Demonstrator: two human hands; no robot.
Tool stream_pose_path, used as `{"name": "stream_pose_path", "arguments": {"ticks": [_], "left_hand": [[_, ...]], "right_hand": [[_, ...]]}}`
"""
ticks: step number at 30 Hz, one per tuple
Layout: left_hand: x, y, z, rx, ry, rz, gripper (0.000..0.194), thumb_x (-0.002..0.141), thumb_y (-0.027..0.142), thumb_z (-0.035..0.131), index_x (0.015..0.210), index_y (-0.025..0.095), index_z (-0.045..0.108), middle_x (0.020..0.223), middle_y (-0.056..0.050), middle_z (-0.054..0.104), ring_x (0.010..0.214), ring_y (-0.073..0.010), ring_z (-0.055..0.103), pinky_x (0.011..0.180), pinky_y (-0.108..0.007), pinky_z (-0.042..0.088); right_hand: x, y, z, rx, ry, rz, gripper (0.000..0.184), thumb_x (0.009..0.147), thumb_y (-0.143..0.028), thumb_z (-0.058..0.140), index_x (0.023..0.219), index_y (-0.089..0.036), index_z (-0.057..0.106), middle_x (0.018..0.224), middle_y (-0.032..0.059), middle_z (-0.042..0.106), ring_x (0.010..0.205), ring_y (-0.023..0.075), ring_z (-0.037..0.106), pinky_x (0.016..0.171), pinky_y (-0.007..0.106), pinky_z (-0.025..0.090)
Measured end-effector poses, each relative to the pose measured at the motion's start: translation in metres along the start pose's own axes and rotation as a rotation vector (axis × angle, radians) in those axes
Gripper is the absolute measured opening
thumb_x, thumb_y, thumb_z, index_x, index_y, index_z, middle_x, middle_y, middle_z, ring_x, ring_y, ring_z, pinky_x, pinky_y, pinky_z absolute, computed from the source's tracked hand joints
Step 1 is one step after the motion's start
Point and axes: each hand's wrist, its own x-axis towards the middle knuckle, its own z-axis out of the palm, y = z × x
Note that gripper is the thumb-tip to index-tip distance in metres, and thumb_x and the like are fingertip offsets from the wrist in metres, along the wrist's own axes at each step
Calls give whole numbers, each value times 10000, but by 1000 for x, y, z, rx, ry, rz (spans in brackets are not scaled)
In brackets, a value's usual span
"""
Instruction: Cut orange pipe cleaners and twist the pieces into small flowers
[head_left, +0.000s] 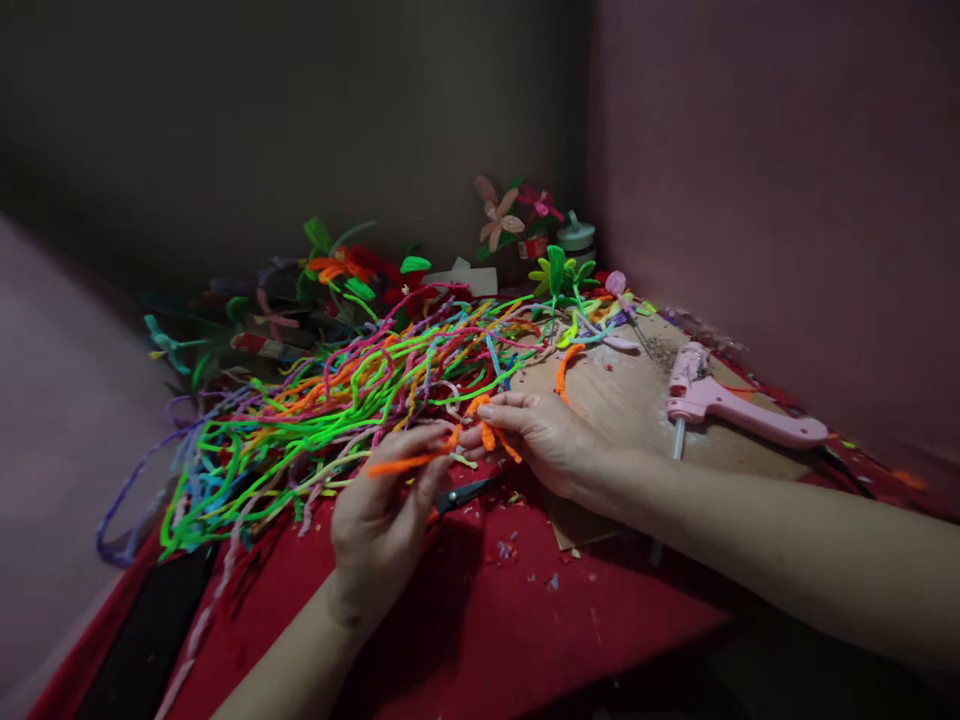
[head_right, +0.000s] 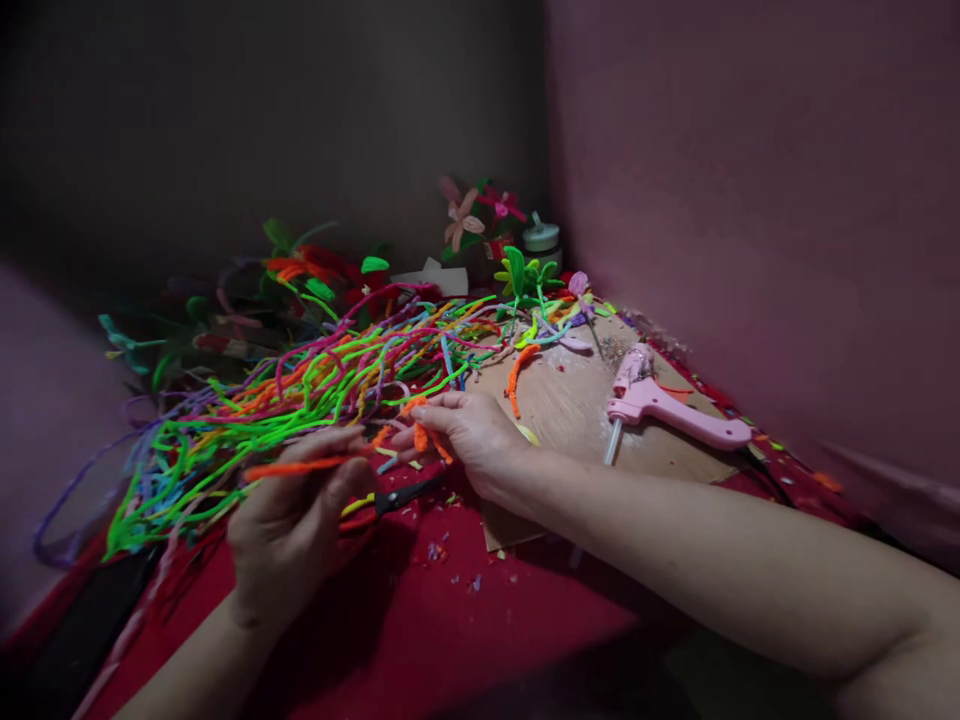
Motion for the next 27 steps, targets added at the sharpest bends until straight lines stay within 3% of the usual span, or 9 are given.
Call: {"name": "stream_pose_path", "arguments": {"ticks": [4, 7, 10, 14, 17, 22, 27], "left_hand": [[14, 4, -2, -460, 119, -495, 238, 787, 214, 621, 1020, 167, 612, 657, 15, 614, 544, -84, 570, 520, -187, 473], [23, 2, -3, -713, 196, -653, 172, 730, 190, 665, 892, 139, 637, 635, 12, 604, 534, -70, 550, 482, -160, 452], [26, 0, -3, -816, 249, -688, 166, 684, 147, 698, 838, 155, 635, 689, 10, 625, 540, -66, 559, 457, -152, 451], [22, 3, 0, -787, 167, -654, 163, 693, 175, 695, 843, 135, 647, 763, -18, 655, 562, -78, 584, 499, -183, 494], [19, 6, 1, -661, 116, -651, 164, 713, 218, 688, 851, 141, 643, 693, -9, 655, 555, -97, 598, 524, -208, 504], [17, -1, 1, -523, -65, -759, 249, 754, 346, 653, 904, 147, 640, 616, -5, 641, 520, -114, 594, 492, -206, 466], [16, 0, 2, -582, -49, -784, 205, 729, 342, 673, 789, 151, 627, 548, 22, 603, 438, -78, 524, 424, -171, 403]], "right_hand": [[0, 4, -2, -72, -78, 12, 52, 780, -177, 606, 783, -129, 585, 603, 41, 660, 540, 131, 629, 572, 257, 501], [-2, 6, -2, -170, -109, 13, 66, 752, -194, 624, 729, -138, 597, 605, 37, 661, 506, 105, 592, 521, 218, 455], [-7, 5, 0, -323, -116, -18, 110, 726, -192, 633, 633, -139, 607, 546, 13, 621, 443, 78, 514, 467, 204, 393], [-14, 3, 3, -481, -140, -17, 159, 720, -224, 635, 589, -134, 633, 460, -14, 553, 372, 56, 409, 381, 199, 270], [-15, 2, 3, -472, -197, 33, 172, 706, -227, 635, 568, -124, 625, 487, 4, 582, 399, 65, 463, 403, 193, 318], [-12, 4, 2, -398, -234, 83, 151, 707, -246, 614, 663, -108, 658, 573, 25, 630, 457, 68, 533, 485, 193, 422], [-11, 5, 2, -498, -278, 103, 183, 741, -296, 598, 705, -122, 643, 523, -2, 595, 398, 57, 486, 408, 172, 372]]}}
